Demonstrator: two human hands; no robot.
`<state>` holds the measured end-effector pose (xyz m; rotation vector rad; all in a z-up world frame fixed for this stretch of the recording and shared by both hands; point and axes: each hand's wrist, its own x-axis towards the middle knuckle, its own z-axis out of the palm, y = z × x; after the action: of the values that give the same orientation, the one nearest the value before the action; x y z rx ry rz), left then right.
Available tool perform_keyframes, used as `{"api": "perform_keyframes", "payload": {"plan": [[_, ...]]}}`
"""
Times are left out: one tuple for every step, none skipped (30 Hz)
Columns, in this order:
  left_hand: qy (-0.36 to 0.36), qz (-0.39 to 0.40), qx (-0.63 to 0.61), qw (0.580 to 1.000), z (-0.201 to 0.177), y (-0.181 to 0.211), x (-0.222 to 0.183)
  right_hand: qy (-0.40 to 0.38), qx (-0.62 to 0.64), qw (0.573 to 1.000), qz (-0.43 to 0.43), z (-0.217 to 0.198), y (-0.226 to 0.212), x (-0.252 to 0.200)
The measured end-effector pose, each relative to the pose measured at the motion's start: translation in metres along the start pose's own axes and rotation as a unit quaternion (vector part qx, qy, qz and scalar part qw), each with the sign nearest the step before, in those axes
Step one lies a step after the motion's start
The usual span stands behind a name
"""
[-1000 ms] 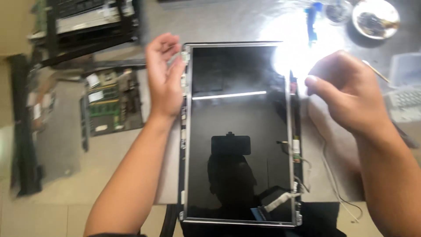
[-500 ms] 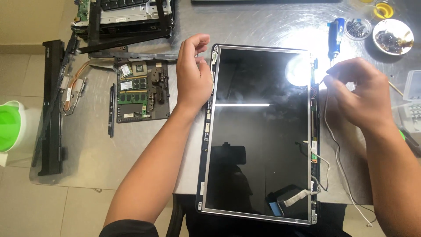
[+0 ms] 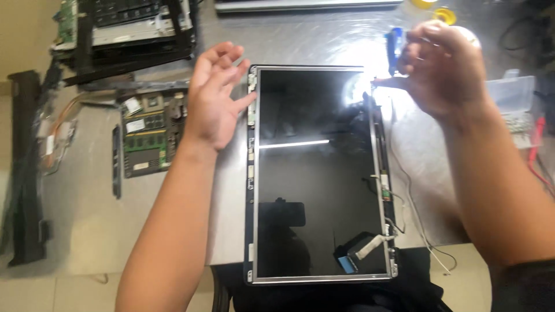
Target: Removing the LCD screen panel from a laptop frame using a screwdriver
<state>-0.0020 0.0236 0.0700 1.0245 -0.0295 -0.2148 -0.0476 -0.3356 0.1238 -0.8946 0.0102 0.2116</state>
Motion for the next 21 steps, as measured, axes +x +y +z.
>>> {"api": "perform_keyframes", "payload": {"plan": [[-0.008,-0.002,-0.002,1.000,0.004,0.005,-0.003,0.006,-0.002,1.000,-0.005,0.001,0.002,0.005],[-0.010,-0.010,-0.018,1.000,0.008,0.011,-0.006,0.076,-0.021,0.997,-0.019,0.001,0.004,0.011],[-0.013,-0.018,-0.034,0.999,0.010,0.017,-0.008,0.147,-0.039,0.988,-0.033,0.002,0.006,0.017],[-0.017,-0.020,-0.035,0.999,0.009,0.018,-0.008,0.150,-0.039,0.987,-0.036,0.005,0.007,0.018],[-0.013,-0.027,-0.041,0.999,0.007,0.019,-0.008,0.170,-0.074,0.982,-0.041,0.008,0.010,0.019],[-0.008,-0.034,-0.047,0.998,0.005,0.020,-0.009,0.188,-0.108,0.975,-0.043,0.011,0.012,0.022],[-0.011,-0.035,-0.048,0.998,0.005,0.020,-0.009,0.191,-0.109,0.975,-0.045,0.011,0.011,0.021],[-0.011,-0.036,-0.042,0.998,0.005,0.021,-0.009,0.189,-0.113,0.974,-0.049,0.011,0.011,0.021],[-0.011,-0.038,-0.036,0.999,0.005,0.022,-0.008,0.187,-0.118,0.974,-0.053,0.011,0.010,0.022],[-0.014,-0.039,-0.037,0.998,0.004,0.020,-0.007,0.189,-0.118,0.973,-0.055,0.000,0.009,0.023],[-0.018,-0.029,-0.026,0.999,0.003,0.018,-0.007,0.162,-0.317,0.925,-0.129,-0.011,0.007,0.025],[-0.021,-0.020,-0.014,0.999,0.003,0.017,-0.006,0.131,-0.500,0.833,-0.197,-0.023,0.006,0.026],[-0.023,-0.021,-0.014,0.999,0.002,0.010,-0.004,0.134,-0.500,0.832,-0.198,-0.032,0.007,0.031],[-0.027,0.108,0.146,0.983,0.001,0.004,-0.003,0.182,-0.659,0.706,-0.185,-0.041,0.009,0.034],[-0.025,0.233,0.300,0.925,0.000,-0.002,-0.003,0.221,-0.789,0.549,-0.162,-0.050,0.011,0.038],[-0.027,0.234,0.300,0.925,0.006,-0.001,-0.005,0.223,-0.789,0.549,-0.162,-0.052,0.015,0.039],[-0.055,0.307,0.405,0.860,0.011,0.000,-0.007,0.219,-0.809,0.530,-0.126,-0.053,0.019,0.039],[-0.083,0.372,0.502,0.776,0.016,0.001,-0.010,0.215,-0.827,0.512,-0.090,-0.055,0.024,0.040],[-0.086,0.372,0.502,0.776,0.019,-0.002,-0.010,0.217,-0.826,0.513,-0.089,-0.053,0.025,0.041],[-0.109,0.356,0.510,0.775,0.021,-0.005,-0.013,0.214,-0.827,0.517,-0.057,-0.050,0.026,0.040],[-0.132,0.339,0.518,0.774,0.024,-0.008,-0.015,0.212,-0.826,0.522,-0.025,-0.048,0.027,0.040]]}}
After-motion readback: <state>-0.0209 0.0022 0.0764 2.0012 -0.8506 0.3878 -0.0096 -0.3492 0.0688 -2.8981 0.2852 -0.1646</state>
